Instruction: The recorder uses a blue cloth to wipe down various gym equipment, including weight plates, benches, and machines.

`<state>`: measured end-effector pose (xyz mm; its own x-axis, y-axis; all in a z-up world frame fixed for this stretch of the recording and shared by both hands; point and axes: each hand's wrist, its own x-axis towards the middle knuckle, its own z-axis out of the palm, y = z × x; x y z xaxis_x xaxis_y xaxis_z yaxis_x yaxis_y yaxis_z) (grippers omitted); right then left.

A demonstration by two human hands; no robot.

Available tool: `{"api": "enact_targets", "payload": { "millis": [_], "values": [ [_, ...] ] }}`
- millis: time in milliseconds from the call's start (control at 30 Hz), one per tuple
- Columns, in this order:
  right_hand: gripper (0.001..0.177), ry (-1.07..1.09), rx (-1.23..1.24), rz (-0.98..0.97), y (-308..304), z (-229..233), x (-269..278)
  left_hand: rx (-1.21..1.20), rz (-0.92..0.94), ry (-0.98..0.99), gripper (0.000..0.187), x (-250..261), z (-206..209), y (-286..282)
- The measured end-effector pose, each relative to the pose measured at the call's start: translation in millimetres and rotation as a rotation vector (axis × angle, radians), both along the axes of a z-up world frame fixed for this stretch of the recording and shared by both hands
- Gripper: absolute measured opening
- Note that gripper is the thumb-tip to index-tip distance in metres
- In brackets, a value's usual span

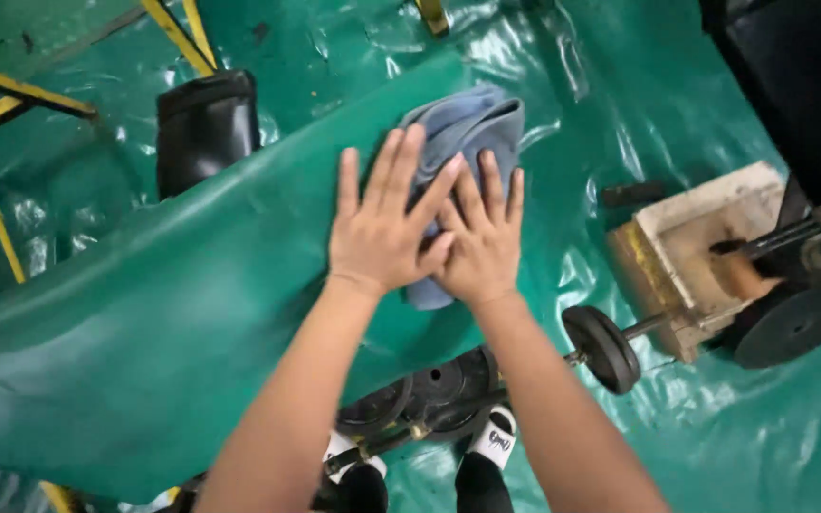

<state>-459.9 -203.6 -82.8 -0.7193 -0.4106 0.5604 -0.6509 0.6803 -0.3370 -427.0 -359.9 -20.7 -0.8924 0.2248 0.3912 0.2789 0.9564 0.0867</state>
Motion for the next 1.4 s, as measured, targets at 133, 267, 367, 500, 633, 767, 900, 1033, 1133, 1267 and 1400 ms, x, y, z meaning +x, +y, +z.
{"api": "enact_targets", "payload": {
  "millis": [133, 267, 367, 500, 633, 767, 900, 1033, 1133, 1267, 1400],
  "values": [
    [0.061, -0.051, -0.183, -0.089, 4, -5, 14, -0.091, -0.054, 0.013, 0.064, 3, -4, -2],
    [0.069, -0.304, -0.426, -0.320, 18, -23, 40, -0.235, -0.221, 0.078, 0.061, 2, -3, -3],
    [0.064, -0.420, -0.524, -0.481, 39, -96, 69, -0.367, -0.307, 0.043, 0.059, 3, -1, -5],
    [0.066, -0.739, -0.803, -0.738, 98, -245, 132, -0.404, -0.304, 0.006, 0.058, -1, -1, -5],
    [0.063, -1.037, -0.486, -0.873, 109, -365, 187, -0.352, -0.302, -0.005, 0.061, -1, -11, -9],
    [0.047, -0.876, -0.697, -1.057, 90, -348, 192, -0.312, -0.324, -0.020, 0.063, 1, -15, -12],
    [0.047, -0.557, -1.210, -1.185, 37, -201, 171, -0.245, -0.337, -0.012, 0.063, -2, -20, -15],
    [0.038, -0.372, -0.695, -0.797, -22, -85, 130, -0.196, -0.360, -0.017, 0.061, -5, -18, -20],
    [0.047, -0.242, -0.561, -0.518, -39, -10, 66, -0.067, -0.385, 0.043, 0.057, -5, -16, -22],
    [0.050, -0.391, -0.612, -0.451, -31, 13, 32, -0.160, -0.278, 0.125, 0.055, -1, -17, -22],
    [0.053, -0.476, -0.769, -0.337, -14, -30, 40, -0.113, -0.278, 0.020, 0.064, 0, -21, -20]
  ]
}}
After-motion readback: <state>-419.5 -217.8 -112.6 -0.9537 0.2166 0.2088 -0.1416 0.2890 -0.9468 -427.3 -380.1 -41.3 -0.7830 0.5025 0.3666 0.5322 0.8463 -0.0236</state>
